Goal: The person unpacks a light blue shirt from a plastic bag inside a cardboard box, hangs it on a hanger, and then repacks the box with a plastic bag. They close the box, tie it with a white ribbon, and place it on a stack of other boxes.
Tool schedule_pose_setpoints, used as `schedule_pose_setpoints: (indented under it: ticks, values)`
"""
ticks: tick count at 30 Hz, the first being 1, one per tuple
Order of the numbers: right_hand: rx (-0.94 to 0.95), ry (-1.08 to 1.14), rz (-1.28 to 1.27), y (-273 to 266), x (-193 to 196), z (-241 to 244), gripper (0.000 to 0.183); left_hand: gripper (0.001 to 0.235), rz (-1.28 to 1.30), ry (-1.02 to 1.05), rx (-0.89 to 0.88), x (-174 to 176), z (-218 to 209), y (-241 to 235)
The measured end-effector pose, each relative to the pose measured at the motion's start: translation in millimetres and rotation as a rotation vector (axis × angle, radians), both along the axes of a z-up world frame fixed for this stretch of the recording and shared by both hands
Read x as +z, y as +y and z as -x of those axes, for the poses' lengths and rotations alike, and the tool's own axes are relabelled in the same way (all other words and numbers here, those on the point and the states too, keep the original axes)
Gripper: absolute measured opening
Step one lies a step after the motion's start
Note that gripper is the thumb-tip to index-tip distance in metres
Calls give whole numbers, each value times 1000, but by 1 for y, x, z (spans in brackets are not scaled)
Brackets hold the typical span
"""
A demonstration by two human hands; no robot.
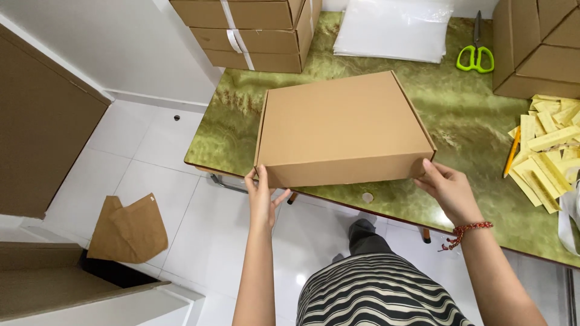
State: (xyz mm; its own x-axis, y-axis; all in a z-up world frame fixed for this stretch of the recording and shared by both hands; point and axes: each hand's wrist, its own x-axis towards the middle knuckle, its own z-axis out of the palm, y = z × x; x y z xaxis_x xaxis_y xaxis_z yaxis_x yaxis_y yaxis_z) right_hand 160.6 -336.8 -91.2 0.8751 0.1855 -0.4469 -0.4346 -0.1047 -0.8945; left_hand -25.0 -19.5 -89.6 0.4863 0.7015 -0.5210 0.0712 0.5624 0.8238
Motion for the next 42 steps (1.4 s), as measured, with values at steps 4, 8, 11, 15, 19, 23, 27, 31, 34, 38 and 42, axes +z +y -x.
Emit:
schedule_pose_setpoints:
  ticks: [4,8,11,15,19,23,27,31,34,38,42]
  values:
    - [-52,24,-83,-10,-32,2,68,74,114,58,10,-22,-2,6]
    - [-92,-116,-74,3,0,19,72,97,112,-23,14,-29,-9,4]
    - [-129,-113,-73,0,18,15,63,76,108,-5,42,20,-23,-16]
    - [-258,-309,-79,-12,13,-12,60,39,57,-130,96,41,-48,-29]
    - [-369,-478,-176,-32,51,-39,67,45,23,-250,-6,103,-87,-59]
    - [-440,-828,-300,-73,98,-72,73,45,11,-452,-72,135,-147,-90]
    - [-526,-1146,-242,-138,125,-116,85,38,59,-532,-169,180,-208,-147]
    - [-645,-1129,-218,-211,124,-160,89,91,-28,-484,-322,232,-255,-219]
    - [-670,-1224,-161,-247,138,-180,79,53,1,-497,-351,243,-288,-262]
    - [-720,-1207,-114,-286,142,-215,77,55,-72,-431,-446,248,-328,-306]
    - [-674,-1214,-76,-318,143,-253,76,72,-233,-393,-406,243,-368,-335]
